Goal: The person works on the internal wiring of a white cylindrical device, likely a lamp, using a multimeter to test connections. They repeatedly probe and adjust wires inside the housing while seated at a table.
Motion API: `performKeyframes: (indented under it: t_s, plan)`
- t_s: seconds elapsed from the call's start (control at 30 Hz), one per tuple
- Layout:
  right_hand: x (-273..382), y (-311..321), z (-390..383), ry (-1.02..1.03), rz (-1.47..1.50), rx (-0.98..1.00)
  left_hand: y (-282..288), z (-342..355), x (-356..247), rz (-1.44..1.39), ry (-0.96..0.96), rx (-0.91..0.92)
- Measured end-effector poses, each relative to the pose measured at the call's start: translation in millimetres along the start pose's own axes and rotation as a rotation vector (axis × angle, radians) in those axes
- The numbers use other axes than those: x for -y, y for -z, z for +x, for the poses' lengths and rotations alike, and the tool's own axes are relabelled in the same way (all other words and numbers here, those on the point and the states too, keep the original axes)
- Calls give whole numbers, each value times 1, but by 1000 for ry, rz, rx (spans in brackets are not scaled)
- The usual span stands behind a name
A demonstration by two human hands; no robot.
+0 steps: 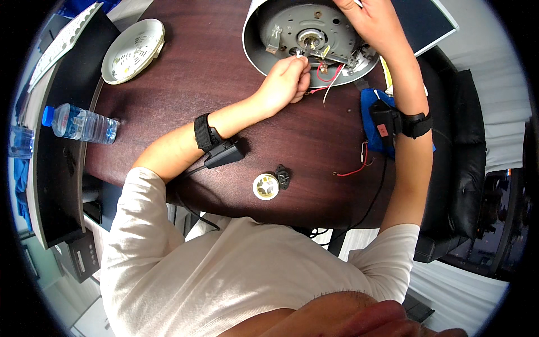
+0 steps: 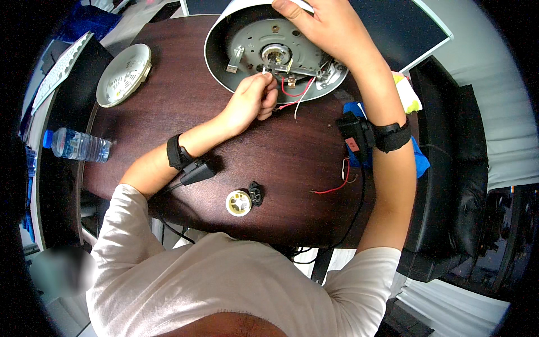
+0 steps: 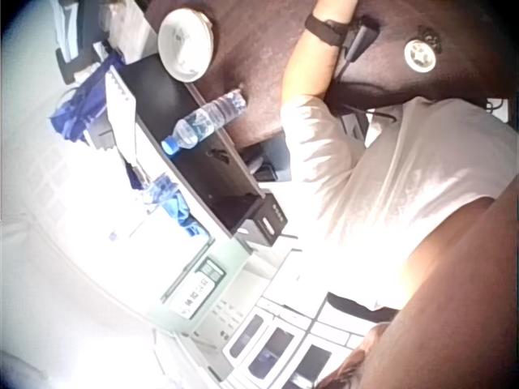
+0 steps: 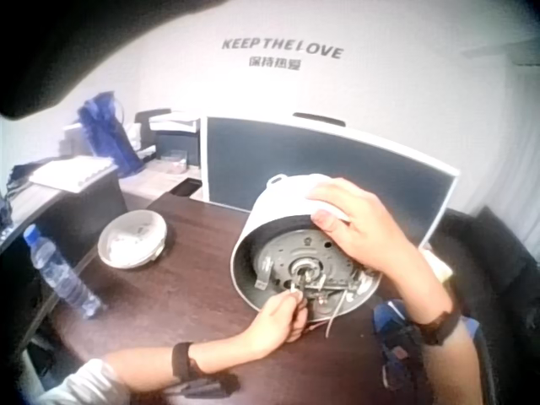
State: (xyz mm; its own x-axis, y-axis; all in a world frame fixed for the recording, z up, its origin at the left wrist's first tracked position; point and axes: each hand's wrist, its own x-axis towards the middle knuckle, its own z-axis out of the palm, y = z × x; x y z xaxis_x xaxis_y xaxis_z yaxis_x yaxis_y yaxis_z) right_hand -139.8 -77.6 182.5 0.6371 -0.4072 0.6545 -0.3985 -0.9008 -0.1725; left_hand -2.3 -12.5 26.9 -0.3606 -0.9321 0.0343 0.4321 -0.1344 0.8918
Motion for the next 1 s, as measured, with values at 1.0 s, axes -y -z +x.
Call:
performKeyframes:
  t_s: [1.0]
  plan:
    - [-18, -6, -5, -117, 305, -316, 6, 6, 9, 227, -194, -52]
